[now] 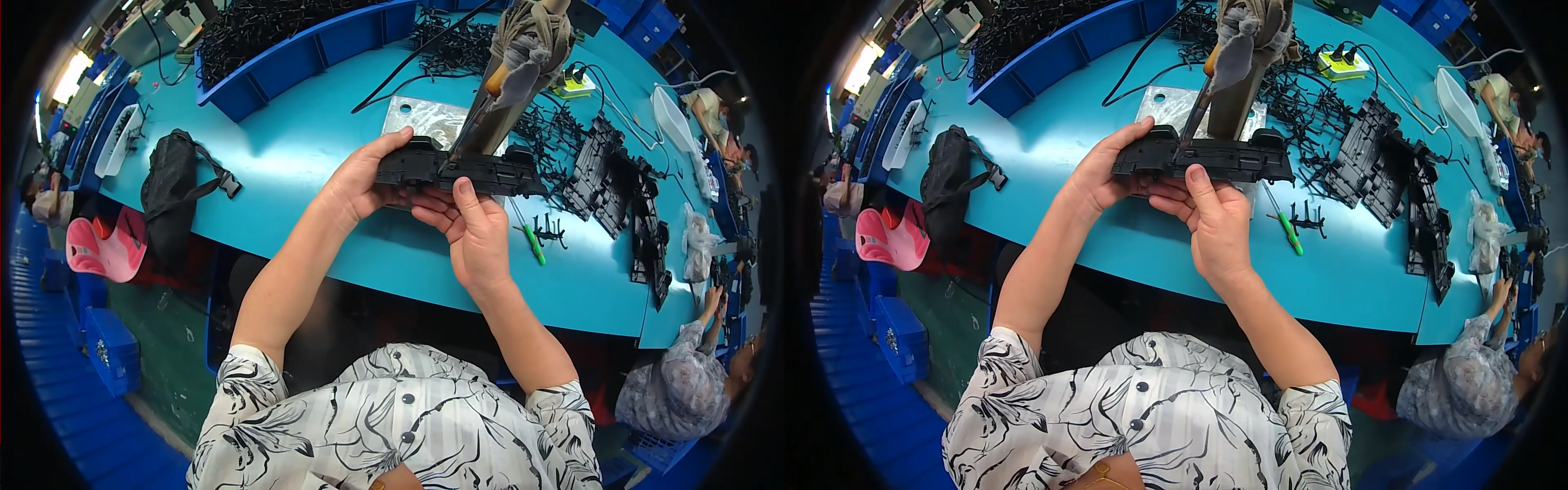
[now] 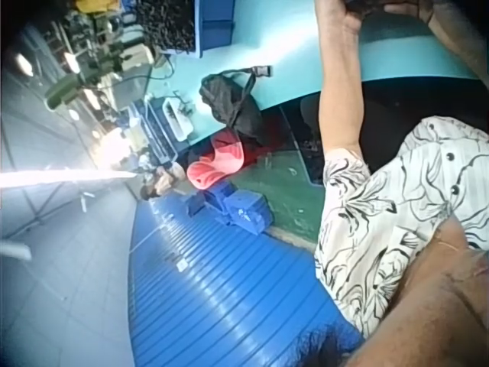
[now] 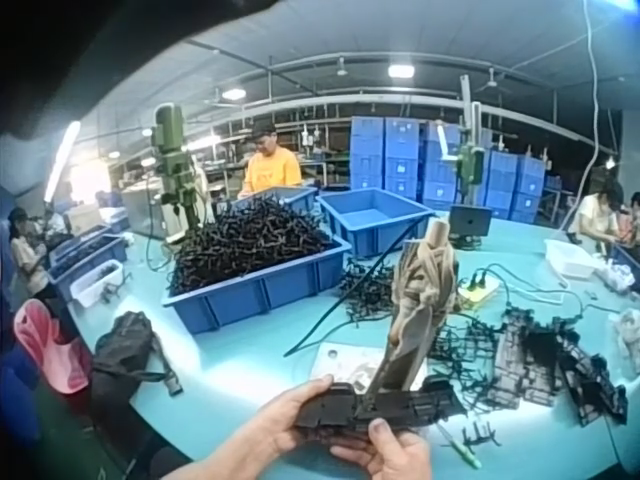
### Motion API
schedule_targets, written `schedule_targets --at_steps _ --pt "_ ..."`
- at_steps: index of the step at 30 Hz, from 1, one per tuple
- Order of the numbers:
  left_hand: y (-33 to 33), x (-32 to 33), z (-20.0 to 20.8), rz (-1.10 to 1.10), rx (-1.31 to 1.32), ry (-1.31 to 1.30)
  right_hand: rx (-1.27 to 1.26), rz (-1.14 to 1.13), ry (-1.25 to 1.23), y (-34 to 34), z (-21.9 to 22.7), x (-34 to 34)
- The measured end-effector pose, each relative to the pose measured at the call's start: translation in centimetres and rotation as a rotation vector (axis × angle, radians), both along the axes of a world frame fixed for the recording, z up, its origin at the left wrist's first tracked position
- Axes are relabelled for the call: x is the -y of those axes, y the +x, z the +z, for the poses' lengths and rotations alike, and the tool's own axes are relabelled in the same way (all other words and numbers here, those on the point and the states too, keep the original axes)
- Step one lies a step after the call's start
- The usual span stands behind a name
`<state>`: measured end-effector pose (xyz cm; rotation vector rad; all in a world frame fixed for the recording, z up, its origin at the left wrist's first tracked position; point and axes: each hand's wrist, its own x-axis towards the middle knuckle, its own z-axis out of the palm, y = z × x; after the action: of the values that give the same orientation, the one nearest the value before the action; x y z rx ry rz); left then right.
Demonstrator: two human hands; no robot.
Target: Assembling the plastic chassis and components of a toy truck in a factory setting.
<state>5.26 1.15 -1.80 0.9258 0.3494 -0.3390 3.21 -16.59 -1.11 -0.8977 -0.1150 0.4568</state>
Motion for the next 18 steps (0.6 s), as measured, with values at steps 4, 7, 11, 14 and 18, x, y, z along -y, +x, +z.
schedule_targets --at_steps 4,7,11,14,18 --pt "-0.02 -0.03 0.23 -0.002 0.001 0.017 -0.001 -0.009 -0.01 -0.08 0.07 -0.12" --pt "0.06 0.12 0.31 0.014 -0.02 0.005 0.007 -0.02 -0.023 -0.04 -0.1 -0.17" --pt "0.12 0.16 0.18 0.02 -0.027 0.004 0.006 -0.037 -0.033 -0.08 -0.17 -0.3" --pt "0.07 0.17 0.29 0.03 -0.031 0.002 0.003 -0.04 -0.03 -0.02 -0.28 -0.34" --pt "0.29 -0.15 -0.22 0.024 -0.04 0.024 0.0 -0.049 -0.031 -0.12 -0.3 -0.36"
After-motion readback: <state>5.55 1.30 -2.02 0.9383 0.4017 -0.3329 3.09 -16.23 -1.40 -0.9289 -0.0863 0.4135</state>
